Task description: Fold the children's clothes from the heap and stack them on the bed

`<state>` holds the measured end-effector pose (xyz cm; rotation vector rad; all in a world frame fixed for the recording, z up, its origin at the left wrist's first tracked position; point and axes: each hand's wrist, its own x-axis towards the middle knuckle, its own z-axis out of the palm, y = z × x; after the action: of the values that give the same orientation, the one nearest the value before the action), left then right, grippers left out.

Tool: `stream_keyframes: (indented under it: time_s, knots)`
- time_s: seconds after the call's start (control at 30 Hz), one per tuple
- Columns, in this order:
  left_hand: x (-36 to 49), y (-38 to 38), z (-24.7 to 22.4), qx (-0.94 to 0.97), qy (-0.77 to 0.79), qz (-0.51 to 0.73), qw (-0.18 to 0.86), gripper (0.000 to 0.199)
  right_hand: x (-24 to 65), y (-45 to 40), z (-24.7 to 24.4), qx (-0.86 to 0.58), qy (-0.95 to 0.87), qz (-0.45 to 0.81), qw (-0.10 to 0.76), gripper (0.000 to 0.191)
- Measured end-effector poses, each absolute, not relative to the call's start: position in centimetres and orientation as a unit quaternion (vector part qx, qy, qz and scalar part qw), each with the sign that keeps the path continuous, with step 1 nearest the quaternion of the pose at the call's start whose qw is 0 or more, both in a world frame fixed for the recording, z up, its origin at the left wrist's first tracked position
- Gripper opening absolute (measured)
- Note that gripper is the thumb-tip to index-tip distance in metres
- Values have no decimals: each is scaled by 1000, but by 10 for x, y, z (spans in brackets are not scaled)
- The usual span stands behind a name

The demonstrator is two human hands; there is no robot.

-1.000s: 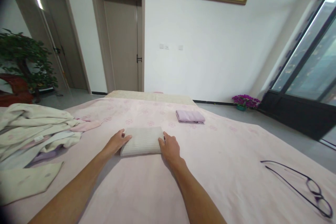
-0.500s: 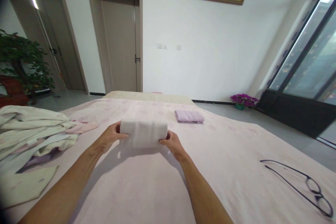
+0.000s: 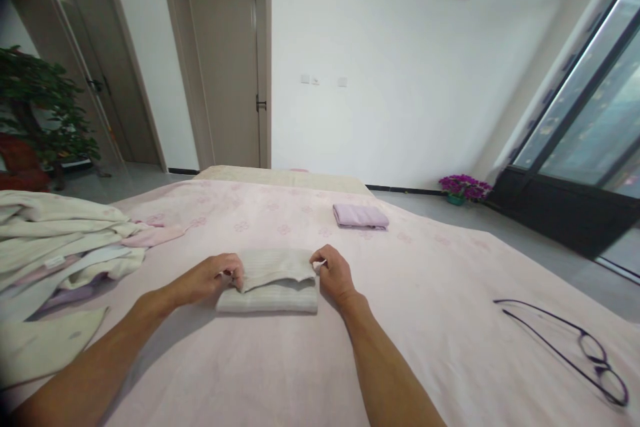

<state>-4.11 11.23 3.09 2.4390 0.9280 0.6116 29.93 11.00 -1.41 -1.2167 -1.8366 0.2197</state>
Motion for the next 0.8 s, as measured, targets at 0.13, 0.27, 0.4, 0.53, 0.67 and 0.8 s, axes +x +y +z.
stream_keyframes:
  time_s: [0.13,0.27,0.4,0.53,0.67,0.8]
  knots:
    - [-42,112,54,858,383,284,191,42,293,116,-3,-487,-691,75,528,35]
    - [-19,100,58,878,370,286,107,37,269,105,20,-430,-767,47,474,39]
    - [1,86,29,917,354,178,34,68,248,89,24,-400,-856,31,326,46]
    - [4,72,-4,920,358,149,-57,74,245,77,14,-383,-886,33,257,35]
    - [0,58,-17,903,368,188,-114,51,246,68,14,-372,-898,6,233,37]
    - [1,48,-16,886,382,223,-138,41,238,59,21,-382,-898,-15,216,33]
